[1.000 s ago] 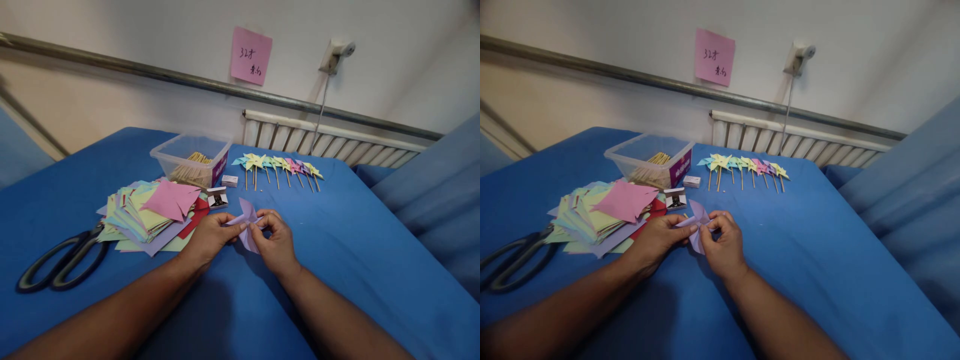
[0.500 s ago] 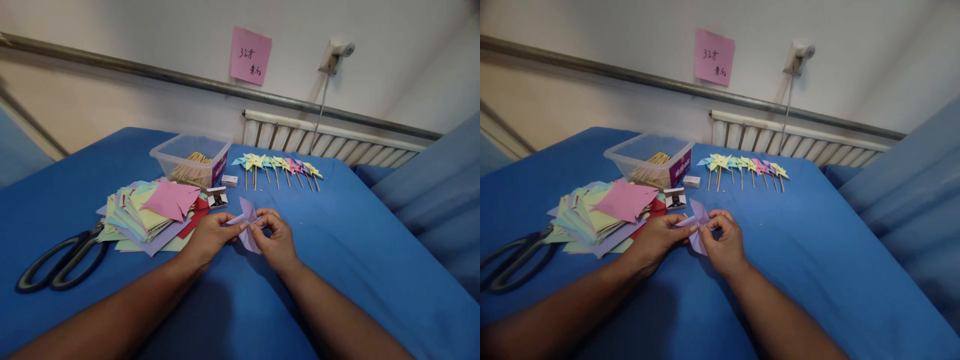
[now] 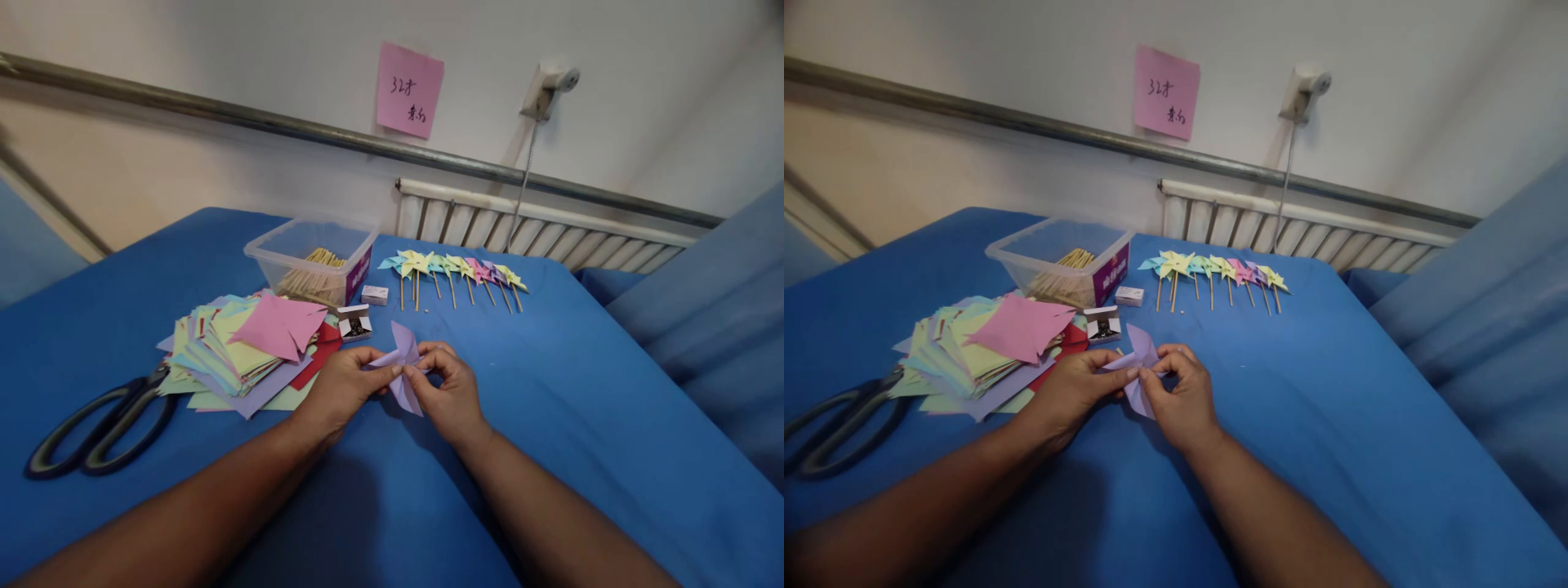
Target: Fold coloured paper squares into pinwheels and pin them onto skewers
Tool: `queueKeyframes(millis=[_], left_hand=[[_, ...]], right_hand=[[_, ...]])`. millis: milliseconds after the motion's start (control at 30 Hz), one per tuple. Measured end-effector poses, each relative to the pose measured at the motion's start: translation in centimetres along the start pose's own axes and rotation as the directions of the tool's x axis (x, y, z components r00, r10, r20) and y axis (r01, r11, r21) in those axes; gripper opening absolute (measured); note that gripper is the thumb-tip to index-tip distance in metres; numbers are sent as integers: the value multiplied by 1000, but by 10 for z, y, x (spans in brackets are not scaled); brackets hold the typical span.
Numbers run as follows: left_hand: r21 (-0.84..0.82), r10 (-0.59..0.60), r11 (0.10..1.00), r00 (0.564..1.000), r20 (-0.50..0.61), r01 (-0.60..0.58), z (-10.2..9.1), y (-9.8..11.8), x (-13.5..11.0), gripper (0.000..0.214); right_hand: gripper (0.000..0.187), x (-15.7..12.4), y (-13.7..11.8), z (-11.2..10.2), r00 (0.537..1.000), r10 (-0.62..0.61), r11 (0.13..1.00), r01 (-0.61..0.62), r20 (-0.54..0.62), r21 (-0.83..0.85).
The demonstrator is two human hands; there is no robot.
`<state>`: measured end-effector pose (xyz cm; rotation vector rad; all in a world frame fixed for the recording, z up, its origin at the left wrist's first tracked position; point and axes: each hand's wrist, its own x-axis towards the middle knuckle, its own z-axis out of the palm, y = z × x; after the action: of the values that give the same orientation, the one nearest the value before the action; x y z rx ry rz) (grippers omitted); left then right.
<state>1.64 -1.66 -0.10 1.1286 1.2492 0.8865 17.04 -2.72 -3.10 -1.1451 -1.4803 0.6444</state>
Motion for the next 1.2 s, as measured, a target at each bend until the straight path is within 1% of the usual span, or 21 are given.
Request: queueKeyframes(millis=[133,200,233,300,367,433,500,600,733,833,933,1000,1133,1200], left_hand=[[-21,-2,1000,1000,-18,2,2,1,-1,21],[-41,-6,999,1000,-24,5,2,0,0,21],[-51,-8,999,1000,-26,6,1,-1,0,21],[-68,-10,998,1000,-29,8,1,-3,1,23],[-76,-8,997,999,-40,5,0,-5,2,24],[-74,-3,997,999,-52,0,1,-6,2,24],[-65,0,998,998,-60,-3,3,-5,1,23],[-56,4,998,999,-47,-7,6,-3,-2,21],[-57,-2,998,1000,15,3,6,-1,-3,21],[-41,-9,999,999,49,11,2,-1,-1,19],[9,11,1000,998,55,-11,-1,0,0,18],[57,31,998,998,54,-34,-3,1,1,17],[113,42,992,996,76,-51,-5,1,2,17],[127,48,990,997,64,-56,-6,1,4,18]], right_hand=[[13,-1,2,2,999,39,998,-40,9,52],[8,-2,3,3,994,108,985,-107,1,138],[12,-2,3,4,987,158,966,-155,-1,209],[37,-2,3,7,965,262,893,-247,12,377],[57,-1,2,8,939,338,800,-318,55,508],[65,-1,0,10,913,393,733,-381,108,563],[67,0,-1,10,892,426,705,-430,149,564],[61,2,-2,9,883,442,717,-454,159,529],[50,5,-3,6,884,444,731,-453,150,511],[48,7,-2,3,879,436,730,-470,192,496],[47,8,0,1,877,416,752,-481,241,451],[45,7,1,1,881,393,773,-472,265,423],[45,4,3,3,892,359,801,-446,276,399],[42,4,8,4,909,326,821,-408,258,399]])
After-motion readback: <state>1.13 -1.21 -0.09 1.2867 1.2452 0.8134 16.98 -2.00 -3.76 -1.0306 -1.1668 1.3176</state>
